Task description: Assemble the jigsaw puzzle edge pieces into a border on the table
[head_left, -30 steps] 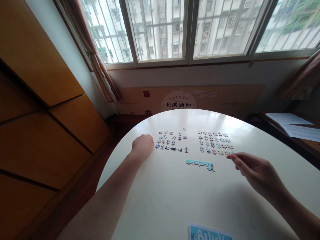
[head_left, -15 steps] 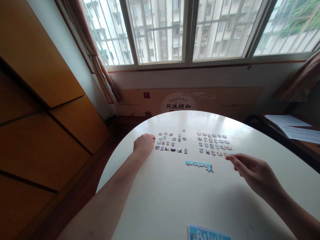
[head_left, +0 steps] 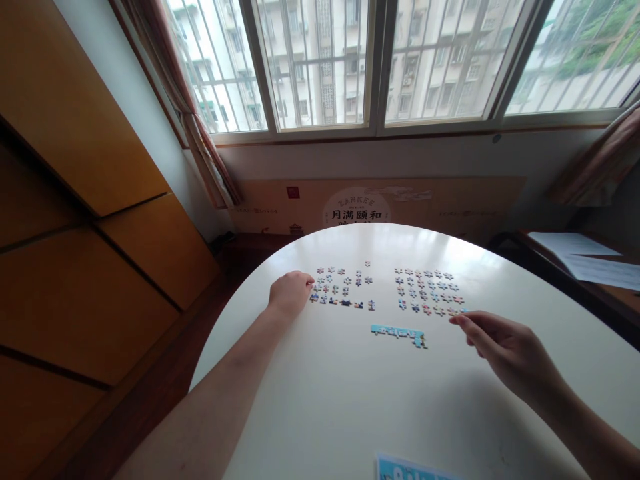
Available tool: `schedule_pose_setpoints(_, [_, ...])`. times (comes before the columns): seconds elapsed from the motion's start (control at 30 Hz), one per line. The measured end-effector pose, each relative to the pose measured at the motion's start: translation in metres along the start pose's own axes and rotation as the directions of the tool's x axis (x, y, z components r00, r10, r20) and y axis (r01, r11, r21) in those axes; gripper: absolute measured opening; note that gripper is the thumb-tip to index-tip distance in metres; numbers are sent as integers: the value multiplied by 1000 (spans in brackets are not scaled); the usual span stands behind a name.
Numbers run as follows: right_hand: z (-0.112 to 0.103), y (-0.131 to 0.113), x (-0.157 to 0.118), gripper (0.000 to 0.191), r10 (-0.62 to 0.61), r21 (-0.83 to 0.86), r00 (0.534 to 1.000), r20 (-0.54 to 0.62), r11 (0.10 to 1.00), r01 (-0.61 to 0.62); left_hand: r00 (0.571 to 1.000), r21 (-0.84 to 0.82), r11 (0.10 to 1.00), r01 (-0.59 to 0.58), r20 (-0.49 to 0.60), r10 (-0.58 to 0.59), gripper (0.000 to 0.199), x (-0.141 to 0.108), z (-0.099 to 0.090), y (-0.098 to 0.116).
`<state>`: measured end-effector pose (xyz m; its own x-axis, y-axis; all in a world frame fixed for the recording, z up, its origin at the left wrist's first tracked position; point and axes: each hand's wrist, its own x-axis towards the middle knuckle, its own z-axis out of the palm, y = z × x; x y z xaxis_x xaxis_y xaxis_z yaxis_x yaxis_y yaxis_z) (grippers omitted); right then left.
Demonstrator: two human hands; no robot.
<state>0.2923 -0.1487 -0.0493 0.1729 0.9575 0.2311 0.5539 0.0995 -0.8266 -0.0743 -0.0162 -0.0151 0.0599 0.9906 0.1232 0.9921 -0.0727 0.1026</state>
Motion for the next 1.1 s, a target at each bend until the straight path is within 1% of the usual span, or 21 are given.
schedule_pose_setpoints(0.13, [-1, 3, -1, 48, -7, 8, 1000, 5, 1000, 7, 1000, -9, 1000, -7, -9, 7, 26, 2, 4, -2])
schedule_pose_setpoints(0.27, [0, 2, -1, 47, -19, 11, 1000, 11, 1000, 19, 999, -21, 999, -35, -11, 35, 35, 4, 10, -5])
schedule_pose_setpoints(0.43, [-1, 1, 0, 48, -22, 10, 1000, 18, 1000, 22, 997, -38, 997, -73, 14, 73, 43, 7, 14, -7])
schedule_pose_setpoints(0.57, [-1, 1, 1, 48, -15, 21, 1000, 26, 1000, 14, 999, -33, 999, -34, 6, 34, 38, 9, 14, -10])
schedule_pose_setpoints(0.7, [0, 1, 0, 49, -13, 20, 1000, 13, 1000, 12, 999, -28, 999, 15, -50, -16, 28, 10, 14, -12])
schedule_pose_setpoints(0.77, [1, 0, -1, 49, -14, 20, 1000, 13, 1000, 14, 998, -29, 999, 33, -61, -35, 30, 11, 14, -13])
schedule_pose_setpoints(0.93, [1, -5, -3, 49, 2, 17, 1000, -9, 1000, -2, 1000, -30, 1000, 3, -25, -4, 28, 11, 15, -12])
schedule_pose_setpoints(1.1, [1, -12, -4, 48, -1, 17, 1000, -18, 1000, 1, 1000, -37, 999, -5, -25, 4, 25, 11, 13, -11])
